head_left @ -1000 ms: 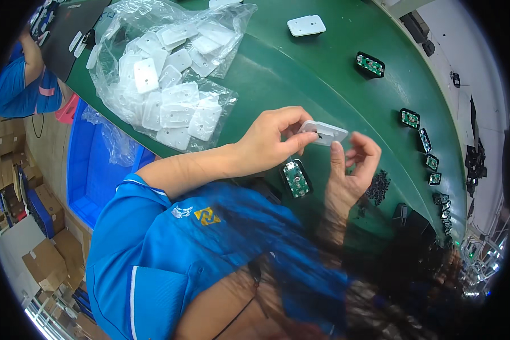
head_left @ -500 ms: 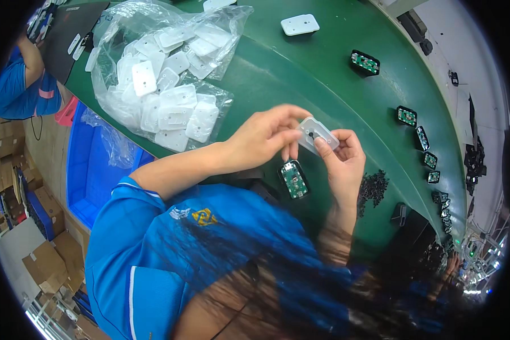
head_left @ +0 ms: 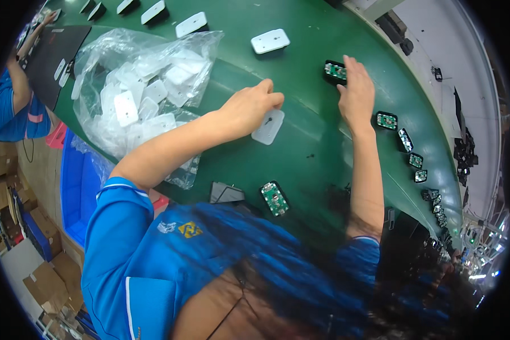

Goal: The person assembles small electronic devices by hand at a green workbench. They repeatedly pick up a white plastic casing, insert a green circuit board, and secure it with a black cover, placing the finished units in a row on the table.

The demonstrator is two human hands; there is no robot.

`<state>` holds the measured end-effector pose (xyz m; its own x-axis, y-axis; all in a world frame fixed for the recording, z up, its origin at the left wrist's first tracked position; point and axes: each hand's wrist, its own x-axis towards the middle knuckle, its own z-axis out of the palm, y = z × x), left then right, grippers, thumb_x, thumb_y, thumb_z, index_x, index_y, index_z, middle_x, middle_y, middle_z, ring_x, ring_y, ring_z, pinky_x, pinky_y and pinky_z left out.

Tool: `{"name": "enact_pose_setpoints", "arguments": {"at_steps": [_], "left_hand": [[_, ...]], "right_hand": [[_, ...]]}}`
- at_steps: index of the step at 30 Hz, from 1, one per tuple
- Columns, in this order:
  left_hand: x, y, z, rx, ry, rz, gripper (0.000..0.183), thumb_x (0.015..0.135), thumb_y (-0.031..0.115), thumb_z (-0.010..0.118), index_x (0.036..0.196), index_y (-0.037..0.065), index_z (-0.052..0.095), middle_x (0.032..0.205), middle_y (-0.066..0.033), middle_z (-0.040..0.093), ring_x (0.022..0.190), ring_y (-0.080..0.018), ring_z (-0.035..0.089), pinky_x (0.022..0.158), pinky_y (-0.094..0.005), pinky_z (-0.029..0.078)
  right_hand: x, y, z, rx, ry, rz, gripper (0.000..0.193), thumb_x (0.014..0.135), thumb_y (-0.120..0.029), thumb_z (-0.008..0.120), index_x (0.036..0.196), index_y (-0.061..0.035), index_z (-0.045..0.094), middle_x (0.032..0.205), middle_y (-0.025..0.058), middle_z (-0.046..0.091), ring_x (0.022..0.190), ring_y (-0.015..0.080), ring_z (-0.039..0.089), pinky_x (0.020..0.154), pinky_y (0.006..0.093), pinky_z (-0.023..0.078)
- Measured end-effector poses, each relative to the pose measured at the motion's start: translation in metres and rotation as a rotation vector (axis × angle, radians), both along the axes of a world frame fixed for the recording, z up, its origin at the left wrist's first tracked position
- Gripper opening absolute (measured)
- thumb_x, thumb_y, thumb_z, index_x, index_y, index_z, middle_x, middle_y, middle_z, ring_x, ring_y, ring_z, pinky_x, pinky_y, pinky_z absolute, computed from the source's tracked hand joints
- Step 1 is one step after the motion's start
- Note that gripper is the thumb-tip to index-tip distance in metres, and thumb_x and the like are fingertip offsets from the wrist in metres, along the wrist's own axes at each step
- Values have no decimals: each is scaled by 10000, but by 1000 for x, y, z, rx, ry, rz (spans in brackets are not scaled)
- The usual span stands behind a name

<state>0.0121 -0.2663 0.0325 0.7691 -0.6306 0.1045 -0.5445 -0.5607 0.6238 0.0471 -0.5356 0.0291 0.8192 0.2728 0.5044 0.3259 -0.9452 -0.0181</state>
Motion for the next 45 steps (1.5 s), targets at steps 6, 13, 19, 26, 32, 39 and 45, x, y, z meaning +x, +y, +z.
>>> {"name": "enact_pose_setpoints", "arguments": {"at_steps": [6, 13, 19, 26, 32, 39, 45], "left_hand": [[-4, 2, 7, 74, -24, -25, 164, 792, 20, 553, 953, 50, 551, 927, -168, 502, 779, -347, 602, 666, -435, 488], [-23, -5, 28, -695, 458, 20, 348, 920, 192, 565, 1202, 3, 486, 1061, -117, 575, 876, -233, 609, 717, -351, 509], [-60, 10, 44, -990, 1108, -20, 339, 983, 308, 475, 1177, 37, 536, 986, -33, 626, 851, -110, 610, 727, -287, 521], [-88, 21, 53, -863, 1342, -284, 401, 997, 332, 430, 1244, 28, 514, 1025, -13, 620, 880, -75, 579, 770, -272, 486], [-106, 11, 57, -751, -148, -84, 428, 851, 243, 631, 1198, 9, 539, 941, -141, 584, 800, -310, 552, 727, -364, 457], [-111, 11, 50, -760, -25, -24, 500, 886, 371, 573, 1220, 2, 529, 983, -116, 592, 836, -251, 554, 765, -344, 450], [-110, 12, 50, -763, 144, -24, 506, 919, 386, 545, 1243, -1, 516, 1053, -123, 570, 911, -216, 556, 820, -313, 450]], "right_hand": [[-1, 8, 3, 216, 156, -85, 673, 711, -30, 703, 1328, -99, 445, 1141, 101, 573, 1057, 276, 538, 914, 388, 401], [-103, 83, 48, 958, 323, 66, 785, 676, -112, 796, 1356, -57, 406, 1038, 94, 550, 944, 215, 535, 865, 333, 422], [-149, 88, 77, 775, 178, 325, 606, 742, -319, 759, 1242, -48, 549, 1187, 147, 536, 1086, 280, 506, 906, 371, 402], [-167, 82, 90, 741, 140, 478, 251, 739, -186, 746, 974, -123, 685, 1079, 97, 572, 983, 234, 505, 756, 328, 416], [-190, 125, 68, 1238, -15, 311, 158, 810, -38, 694, 914, -50, 576, 962, 86, 538, 851, 176, 523, 726, 273, 444], [-189, 151, 60, 1384, -156, 243, 158, 843, 28, 635, 966, -6, 543, 955, 102, 533, 814, 181, 542, 716, 283, 454], [-190, 133, 64, 902, -77, 171, 140, 841, 9, 640, 971, -15, 593, 896, 115, 571, 797, 216, 544, 688, 292, 448]]}}
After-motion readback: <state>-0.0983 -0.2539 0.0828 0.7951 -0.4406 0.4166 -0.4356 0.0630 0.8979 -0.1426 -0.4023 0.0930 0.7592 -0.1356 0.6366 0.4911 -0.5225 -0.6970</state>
